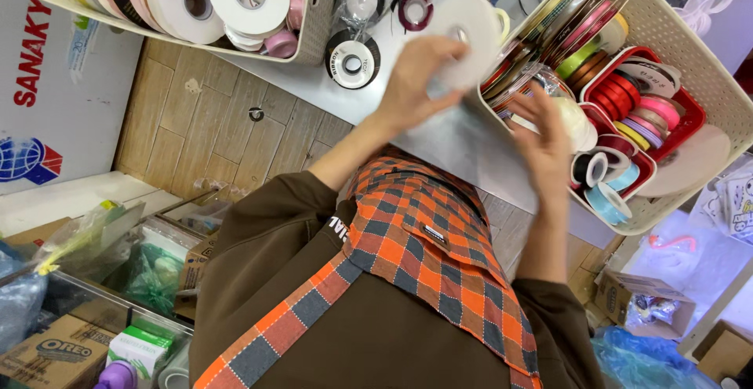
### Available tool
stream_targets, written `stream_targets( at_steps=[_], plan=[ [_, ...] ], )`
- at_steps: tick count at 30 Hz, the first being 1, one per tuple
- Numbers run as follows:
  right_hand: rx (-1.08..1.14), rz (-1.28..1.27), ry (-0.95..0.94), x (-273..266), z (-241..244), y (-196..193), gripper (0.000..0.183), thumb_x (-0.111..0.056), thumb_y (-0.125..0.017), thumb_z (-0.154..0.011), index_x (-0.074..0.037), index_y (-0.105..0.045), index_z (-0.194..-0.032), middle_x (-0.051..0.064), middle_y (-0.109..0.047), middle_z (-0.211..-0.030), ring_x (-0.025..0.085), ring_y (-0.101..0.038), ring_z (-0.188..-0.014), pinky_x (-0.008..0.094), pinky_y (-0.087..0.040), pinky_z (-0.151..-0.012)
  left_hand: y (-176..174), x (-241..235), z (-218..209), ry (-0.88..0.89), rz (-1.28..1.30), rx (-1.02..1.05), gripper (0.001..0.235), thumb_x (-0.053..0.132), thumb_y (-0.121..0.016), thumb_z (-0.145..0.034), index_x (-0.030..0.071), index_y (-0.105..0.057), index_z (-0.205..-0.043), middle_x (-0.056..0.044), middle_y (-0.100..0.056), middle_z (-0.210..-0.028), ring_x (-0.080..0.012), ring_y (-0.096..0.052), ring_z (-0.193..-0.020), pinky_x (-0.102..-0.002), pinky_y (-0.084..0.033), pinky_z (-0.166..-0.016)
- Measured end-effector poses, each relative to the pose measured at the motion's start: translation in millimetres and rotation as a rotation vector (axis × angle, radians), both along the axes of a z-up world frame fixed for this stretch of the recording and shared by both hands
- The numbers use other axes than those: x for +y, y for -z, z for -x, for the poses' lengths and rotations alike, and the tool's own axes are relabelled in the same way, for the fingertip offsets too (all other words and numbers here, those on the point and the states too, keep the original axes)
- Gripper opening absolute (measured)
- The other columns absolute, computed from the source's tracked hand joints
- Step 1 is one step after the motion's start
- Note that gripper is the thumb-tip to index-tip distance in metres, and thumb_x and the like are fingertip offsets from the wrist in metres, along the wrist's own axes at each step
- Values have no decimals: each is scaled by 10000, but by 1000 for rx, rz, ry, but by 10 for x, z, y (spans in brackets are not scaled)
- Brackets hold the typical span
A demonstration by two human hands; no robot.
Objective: The person sorts through various rolls of ribbon and tape in a basket, picking up and inspecting several items before placing them back. They handle multiple ribbon rolls and a small plastic bag containing a pink ribbon, moving them around within the basket.
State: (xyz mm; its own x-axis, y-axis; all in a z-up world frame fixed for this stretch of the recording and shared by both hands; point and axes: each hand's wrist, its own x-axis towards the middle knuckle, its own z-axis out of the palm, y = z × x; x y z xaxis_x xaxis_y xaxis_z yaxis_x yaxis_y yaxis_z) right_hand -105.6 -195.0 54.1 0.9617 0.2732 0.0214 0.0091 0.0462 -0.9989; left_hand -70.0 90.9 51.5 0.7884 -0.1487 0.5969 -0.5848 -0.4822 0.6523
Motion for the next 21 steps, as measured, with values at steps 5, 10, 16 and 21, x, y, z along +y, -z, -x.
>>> stream_targets(
  at_steps=[5,10,16,21],
  plan=[
    [-201,248,46,672,106,-534,582,-103,-810,-945,-2,-552,-1457,169,-653,-1362,280,-681,-1197,385,-555,-1051,-329,-364,213,273,240,-56,480,39,-834,-852,92,-556,-1240,-108,-644,-1280,-304,-634,-1258,-520,-419,-1247],
    [-630,629,174,739,184,-838,594,-31,-775,-932,12,-529,-1471,239,-604,-1453,367,-640,-1321,406,-524,-1122,-211,-518,242,322,311,-63,471,-38,-827,-817,96,-545,-1169,-126,-645,-1262,-311,-646,-1232,-508,-463,-1212],
    [-336,455,387,298,280,-474,360,13,-667,-1025,-33,-607,-1378,169,-713,-1324,264,-738,-1163,327,-603,-951,-175,-655,252,453,196,30,490,8,-866,-844,72,-549,-1212,-145,-609,-1307,-348,-620,-1251,-426,-538,-1058],
    [-537,767,583,-1225,146,-177,319,57,-633,-1012,-2,-597,-1324,209,-663,-1138,304,-665,-918,401,-520,-711,-215,-761,271,509,46,96,486,52,-848,-864,57,-554,-1251,-141,-590,-1359,-341,-601,-1273,-436,-533,-1057]
  ],
)
